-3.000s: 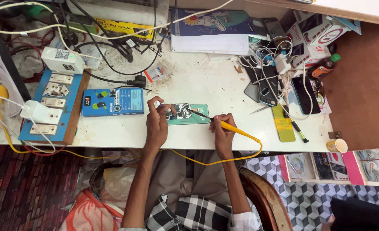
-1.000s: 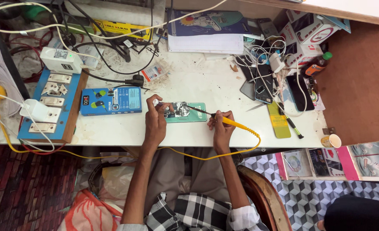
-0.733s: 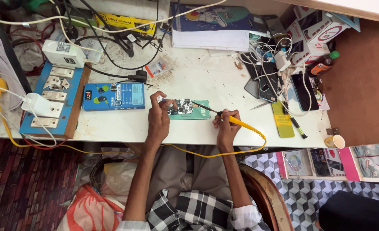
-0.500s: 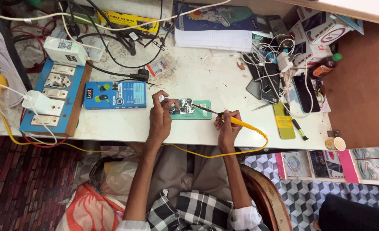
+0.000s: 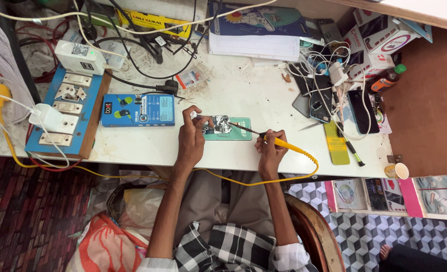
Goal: The person uses a soldering iron to apply heat to a green circuit board while holding a solder wire. They repeatedly touch the iron to different points on the board to solder components.
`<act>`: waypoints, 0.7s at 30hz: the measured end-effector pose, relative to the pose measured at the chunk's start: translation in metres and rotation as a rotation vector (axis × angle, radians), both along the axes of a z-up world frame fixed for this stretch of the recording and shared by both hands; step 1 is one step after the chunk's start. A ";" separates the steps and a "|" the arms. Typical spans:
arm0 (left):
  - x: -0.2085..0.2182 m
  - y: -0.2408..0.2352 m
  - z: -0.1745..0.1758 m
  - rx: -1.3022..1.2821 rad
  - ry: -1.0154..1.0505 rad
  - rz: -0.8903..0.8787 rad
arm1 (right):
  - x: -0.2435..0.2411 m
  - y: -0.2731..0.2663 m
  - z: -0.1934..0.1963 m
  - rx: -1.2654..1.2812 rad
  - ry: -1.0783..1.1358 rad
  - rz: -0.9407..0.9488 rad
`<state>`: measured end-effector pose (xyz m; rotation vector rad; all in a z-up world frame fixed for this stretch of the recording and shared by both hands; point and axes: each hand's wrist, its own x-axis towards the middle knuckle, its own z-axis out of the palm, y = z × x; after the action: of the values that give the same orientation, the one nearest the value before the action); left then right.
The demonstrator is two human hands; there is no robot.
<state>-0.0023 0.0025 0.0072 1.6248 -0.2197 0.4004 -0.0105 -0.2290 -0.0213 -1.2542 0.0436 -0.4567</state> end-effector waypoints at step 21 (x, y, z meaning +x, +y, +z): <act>0.000 0.000 0.001 -0.012 0.037 0.005 | -0.002 0.002 0.003 -0.037 0.018 0.010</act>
<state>-0.0021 0.0027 0.0079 1.6199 -0.1849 0.3743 -0.0124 -0.2275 -0.0182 -1.2947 0.0444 -0.4397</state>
